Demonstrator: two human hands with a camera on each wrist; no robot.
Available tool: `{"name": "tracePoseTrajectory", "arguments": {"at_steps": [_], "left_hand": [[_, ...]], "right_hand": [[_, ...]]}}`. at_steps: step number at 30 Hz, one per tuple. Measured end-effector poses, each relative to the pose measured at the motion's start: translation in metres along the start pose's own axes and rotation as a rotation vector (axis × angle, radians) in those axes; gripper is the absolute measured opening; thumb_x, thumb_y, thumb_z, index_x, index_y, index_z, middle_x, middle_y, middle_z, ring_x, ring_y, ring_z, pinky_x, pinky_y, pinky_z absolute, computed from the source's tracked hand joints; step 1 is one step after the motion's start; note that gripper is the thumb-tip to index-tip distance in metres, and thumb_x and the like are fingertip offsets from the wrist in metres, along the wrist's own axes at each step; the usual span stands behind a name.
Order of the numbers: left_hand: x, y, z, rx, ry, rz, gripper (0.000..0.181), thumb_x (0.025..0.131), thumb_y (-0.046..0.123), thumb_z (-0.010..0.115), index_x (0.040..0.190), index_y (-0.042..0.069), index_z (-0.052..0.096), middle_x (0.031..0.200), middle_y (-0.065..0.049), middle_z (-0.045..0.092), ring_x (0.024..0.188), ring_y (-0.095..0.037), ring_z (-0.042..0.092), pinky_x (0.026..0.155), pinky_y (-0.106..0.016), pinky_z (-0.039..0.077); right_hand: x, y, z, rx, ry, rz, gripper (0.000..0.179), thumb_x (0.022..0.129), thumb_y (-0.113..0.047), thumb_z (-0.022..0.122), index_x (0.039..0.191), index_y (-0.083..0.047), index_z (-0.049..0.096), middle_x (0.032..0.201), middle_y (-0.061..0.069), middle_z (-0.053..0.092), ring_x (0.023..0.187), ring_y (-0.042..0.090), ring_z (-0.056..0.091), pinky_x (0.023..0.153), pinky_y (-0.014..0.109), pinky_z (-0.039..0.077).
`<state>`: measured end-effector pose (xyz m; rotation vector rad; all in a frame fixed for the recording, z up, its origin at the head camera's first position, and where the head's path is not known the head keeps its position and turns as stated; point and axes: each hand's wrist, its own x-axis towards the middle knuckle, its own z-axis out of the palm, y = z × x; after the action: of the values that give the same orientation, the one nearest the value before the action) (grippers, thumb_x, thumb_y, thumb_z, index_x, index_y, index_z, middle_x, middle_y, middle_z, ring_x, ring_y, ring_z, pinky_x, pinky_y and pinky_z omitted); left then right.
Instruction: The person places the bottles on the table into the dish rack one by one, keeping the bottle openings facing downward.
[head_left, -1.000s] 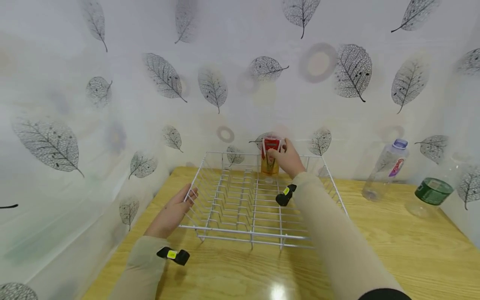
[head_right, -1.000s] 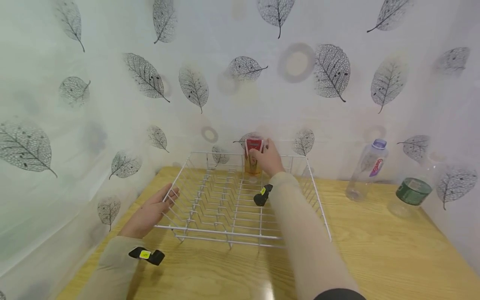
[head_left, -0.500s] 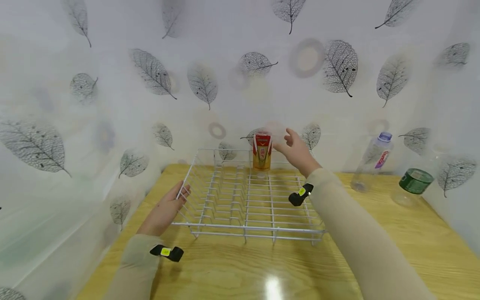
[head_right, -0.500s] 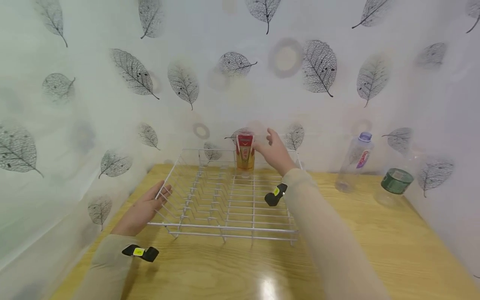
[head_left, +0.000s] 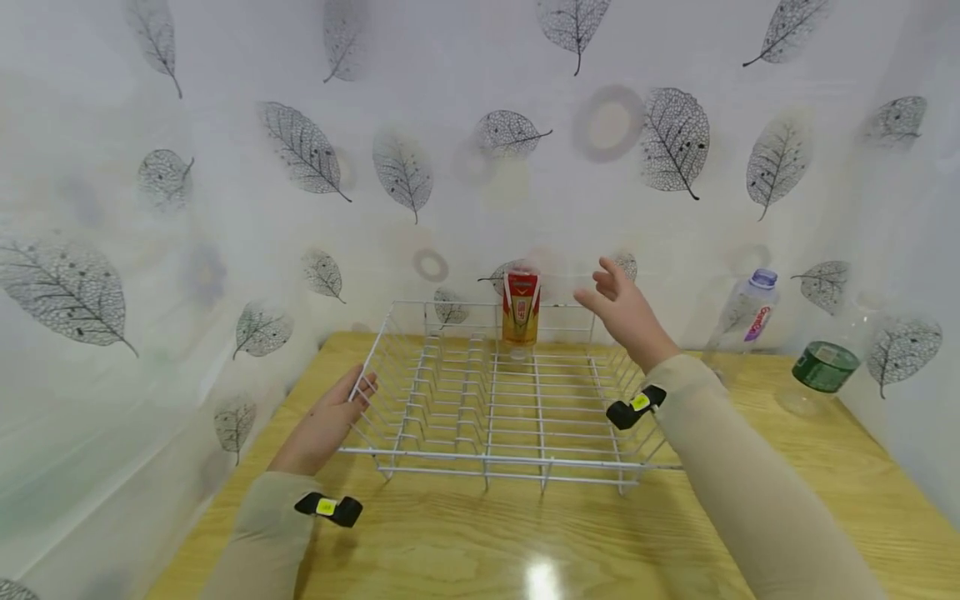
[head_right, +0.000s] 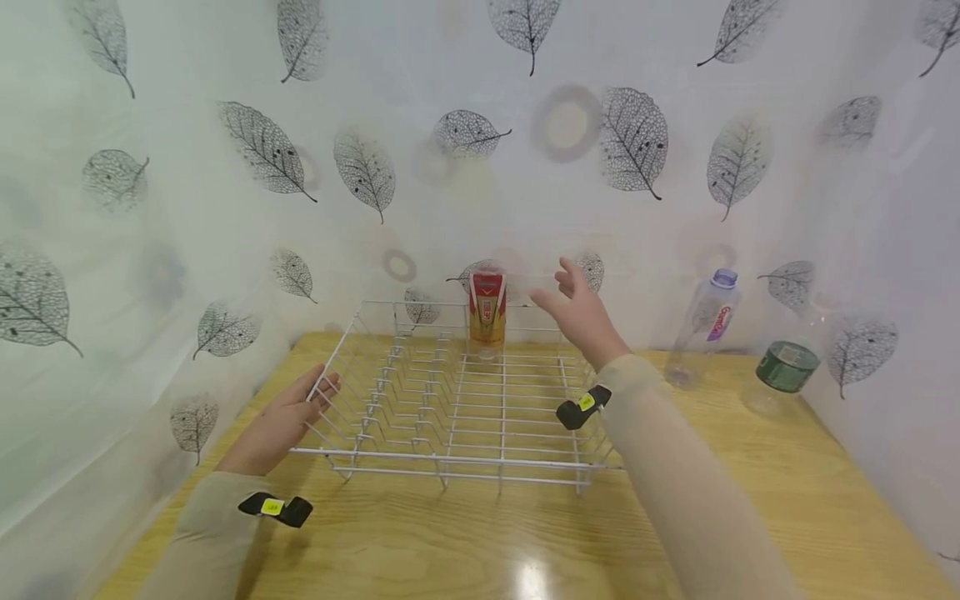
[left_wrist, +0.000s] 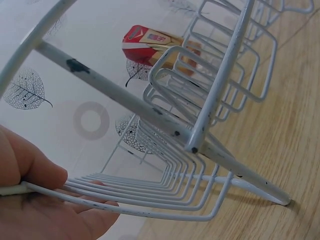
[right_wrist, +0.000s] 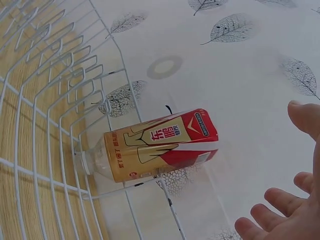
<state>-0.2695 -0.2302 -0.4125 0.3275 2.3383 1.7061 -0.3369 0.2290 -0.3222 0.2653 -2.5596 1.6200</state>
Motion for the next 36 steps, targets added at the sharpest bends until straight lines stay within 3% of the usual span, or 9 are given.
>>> {"name": "tracePoseTrajectory", "arguments": {"at_steps": [9,15,22,28,31,34,36], "left_hand": [[0.002,-0.003,-0.001,-0.024,0.001,0.012,0.061,0.111,0.012,0.027,0.163,0.011,-0.005,0.168,-0.014,0.012,0.152,-0.035,0.016,0.121,-0.053,0.015],[0.003,-0.004,0.001,-0.035,0.008,0.026,0.061,0.111,0.010,0.028,0.163,0.008,-0.004,0.167,-0.017,0.013,0.152,-0.035,0.015,0.121,-0.052,0.014],[0.002,-0.003,0.001,-0.032,0.005,0.016,0.062,0.111,0.011,0.028,0.163,0.009,-0.004,0.168,-0.015,0.012,0.152,-0.034,0.016,0.121,-0.052,0.014],[0.001,-0.004,0.000,-0.029,0.011,0.017,0.061,0.111,0.011,0.027,0.163,0.010,-0.004,0.168,-0.015,0.013,0.151,-0.036,0.019,0.121,-0.052,0.016],[0.001,-0.004,0.000,-0.033,0.018,0.018,0.060,0.111,0.011,0.027,0.163,0.011,-0.003,0.167,-0.015,0.014,0.150,-0.037,0.021,0.120,-0.052,0.016],[0.000,-0.004,0.001,-0.029,0.014,0.017,0.061,0.111,0.010,0.026,0.163,0.010,-0.004,0.167,-0.015,0.014,0.150,-0.038,0.021,0.120,-0.052,0.017],[0.000,-0.004,0.000,-0.024,0.019,0.010,0.061,0.111,0.011,0.026,0.163,0.011,-0.003,0.167,-0.014,0.015,0.149,-0.039,0.022,0.120,-0.052,0.017]], "right_hand": [[-0.024,-0.001,-0.014,0.010,0.025,-0.044,0.094,0.095,-0.055,0.064,0.164,-0.033,0.005,0.167,0.002,0.019,0.152,0.024,0.018,0.117,0.061,0.023],[-0.047,0.002,-0.026,0.038,0.085,-0.091,0.087,0.100,-0.040,0.064,0.165,-0.027,0.007,0.167,0.008,0.018,0.152,0.029,0.018,0.116,0.061,0.025],[-0.076,0.014,-0.039,0.041,0.155,-0.135,0.085,0.101,-0.031,0.066,0.165,-0.022,0.010,0.166,0.009,0.020,0.152,0.028,0.020,0.120,0.047,0.024],[-0.097,0.033,-0.049,-0.006,0.235,-0.133,0.084,0.102,-0.027,0.064,0.164,-0.025,0.008,0.167,0.011,0.015,0.152,0.034,0.017,0.121,0.050,0.020],[-0.108,0.050,-0.055,-0.044,0.293,-0.115,0.085,0.102,-0.029,0.064,0.164,-0.027,0.007,0.168,0.010,0.015,0.152,0.032,0.017,0.121,0.034,0.023],[-0.117,0.071,-0.062,-0.071,0.349,-0.087,0.087,0.102,-0.030,0.063,0.164,-0.026,0.003,0.168,0.011,0.013,0.153,0.029,0.016,0.112,0.011,0.024],[-0.120,0.087,-0.067,-0.076,0.389,-0.057,0.089,0.101,-0.031,0.064,0.164,-0.024,0.001,0.167,0.012,0.013,0.153,0.027,0.015,0.108,0.006,0.024]]}}
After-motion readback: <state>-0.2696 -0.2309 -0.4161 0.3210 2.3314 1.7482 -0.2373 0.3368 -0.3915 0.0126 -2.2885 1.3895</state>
